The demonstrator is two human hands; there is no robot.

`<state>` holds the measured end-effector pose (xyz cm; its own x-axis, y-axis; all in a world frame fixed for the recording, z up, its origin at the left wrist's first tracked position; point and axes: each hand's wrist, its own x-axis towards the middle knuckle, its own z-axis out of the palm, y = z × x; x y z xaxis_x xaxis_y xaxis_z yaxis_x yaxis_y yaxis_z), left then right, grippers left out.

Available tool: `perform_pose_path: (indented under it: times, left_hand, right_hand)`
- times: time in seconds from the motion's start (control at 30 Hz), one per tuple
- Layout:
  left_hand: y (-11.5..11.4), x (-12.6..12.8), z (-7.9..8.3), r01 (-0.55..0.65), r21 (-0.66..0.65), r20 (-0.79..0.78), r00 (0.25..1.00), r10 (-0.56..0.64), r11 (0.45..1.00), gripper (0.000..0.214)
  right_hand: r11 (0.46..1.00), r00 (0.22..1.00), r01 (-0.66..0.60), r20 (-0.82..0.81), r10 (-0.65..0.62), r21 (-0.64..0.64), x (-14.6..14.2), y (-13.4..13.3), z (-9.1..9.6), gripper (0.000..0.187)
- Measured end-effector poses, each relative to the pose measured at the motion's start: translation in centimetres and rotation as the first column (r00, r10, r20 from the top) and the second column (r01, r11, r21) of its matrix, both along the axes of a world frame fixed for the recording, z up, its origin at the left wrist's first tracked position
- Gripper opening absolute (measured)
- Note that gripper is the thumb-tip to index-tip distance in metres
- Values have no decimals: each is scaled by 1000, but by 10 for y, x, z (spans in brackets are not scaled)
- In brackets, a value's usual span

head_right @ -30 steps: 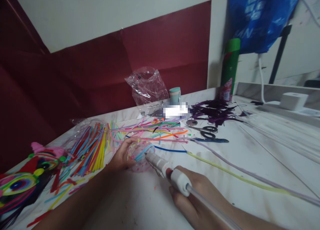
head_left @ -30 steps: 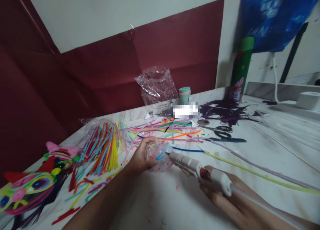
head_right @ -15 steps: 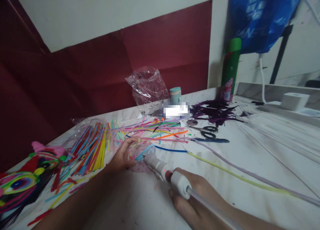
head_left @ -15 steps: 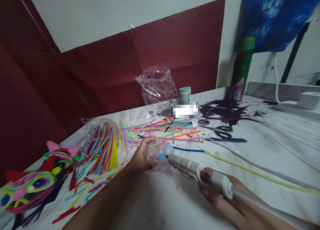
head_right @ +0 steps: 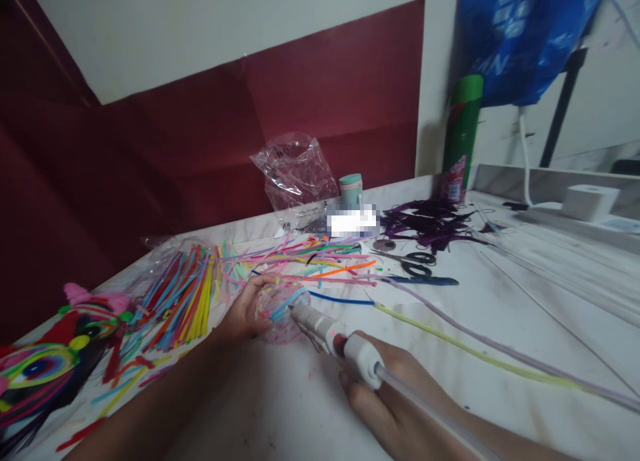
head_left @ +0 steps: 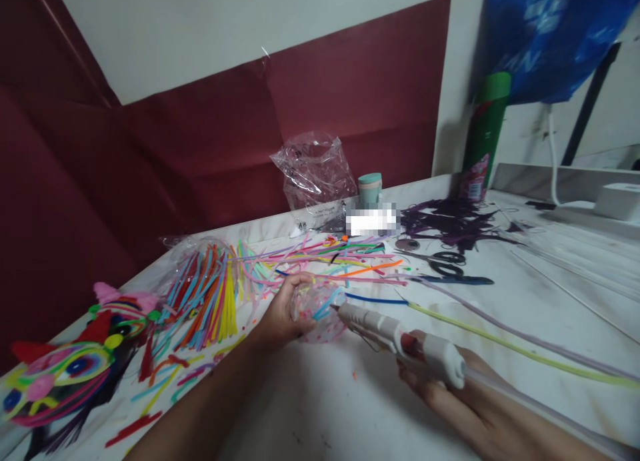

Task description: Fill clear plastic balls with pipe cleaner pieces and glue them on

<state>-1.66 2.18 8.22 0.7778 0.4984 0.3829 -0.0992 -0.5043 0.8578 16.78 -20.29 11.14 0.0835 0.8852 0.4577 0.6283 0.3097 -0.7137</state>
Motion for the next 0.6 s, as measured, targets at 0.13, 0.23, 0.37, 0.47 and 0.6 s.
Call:
perform_pose_path:
  times: [0.13,0.23,0.37,0.47,0.6]
  left_hand:
    - [0,0,-1,3,-28,16,1000,-3,1000,69]
    - [0,1,-1,16,-55,22,1000,-15,998,70]
    - [0,1,0,28,-37,16,999,-28,999,69]
    - [-1,2,1,26,-39,19,1000,-25,999,68]
    - [-2,2,2,-17,-33,9,1000,17,999,69]
  right_hand:
    - [1000,1000,10,-11,-10,14,0,0,1,22]
    - [1000,1000,19,-20,-19,11,-1,-1,5,23]
    - [999,1000,8,-14,-8,-35,-2,0,8,24]
    - [1000,1000,9,10,-8,-23,0,3,3,22]
    - [1000,999,27,35,-28,15,3,4,-6,16]
